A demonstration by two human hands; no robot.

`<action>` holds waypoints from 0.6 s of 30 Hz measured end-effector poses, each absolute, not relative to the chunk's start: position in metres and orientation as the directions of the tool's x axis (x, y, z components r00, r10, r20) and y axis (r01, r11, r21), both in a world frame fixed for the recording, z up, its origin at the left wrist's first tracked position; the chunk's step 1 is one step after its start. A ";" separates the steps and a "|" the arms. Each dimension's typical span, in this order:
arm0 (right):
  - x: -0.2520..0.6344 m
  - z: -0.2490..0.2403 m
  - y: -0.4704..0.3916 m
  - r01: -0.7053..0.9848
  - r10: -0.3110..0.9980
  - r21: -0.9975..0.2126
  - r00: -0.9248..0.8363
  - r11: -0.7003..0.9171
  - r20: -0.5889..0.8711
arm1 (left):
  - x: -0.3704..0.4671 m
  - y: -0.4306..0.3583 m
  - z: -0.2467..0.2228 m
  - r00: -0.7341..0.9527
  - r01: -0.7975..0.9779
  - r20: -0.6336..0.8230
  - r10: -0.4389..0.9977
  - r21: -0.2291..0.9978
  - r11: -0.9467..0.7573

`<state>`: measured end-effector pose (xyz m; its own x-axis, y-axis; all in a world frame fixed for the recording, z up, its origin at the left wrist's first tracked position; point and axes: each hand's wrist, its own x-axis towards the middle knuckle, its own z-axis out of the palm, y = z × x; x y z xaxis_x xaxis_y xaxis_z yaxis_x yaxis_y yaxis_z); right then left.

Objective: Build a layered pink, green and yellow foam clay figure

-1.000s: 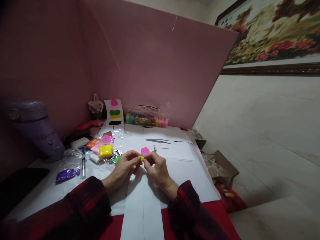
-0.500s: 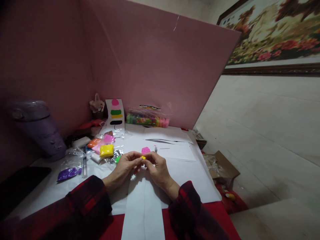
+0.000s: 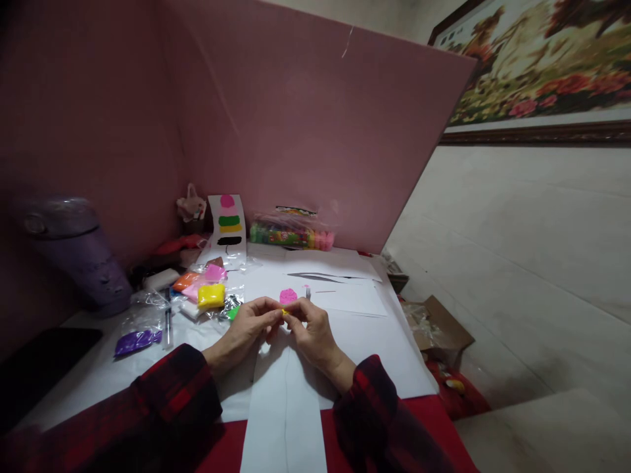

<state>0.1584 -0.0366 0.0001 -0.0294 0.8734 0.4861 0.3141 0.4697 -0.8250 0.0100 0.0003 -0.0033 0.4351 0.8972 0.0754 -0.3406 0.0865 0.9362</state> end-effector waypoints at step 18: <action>0.160 -0.003 -0.031 0.189 0.912 -0.896 0.002 0.401 0.409 | 0.011 -0.002 0.002 0.392 -0.328 0.056 0.918 0.941 0.082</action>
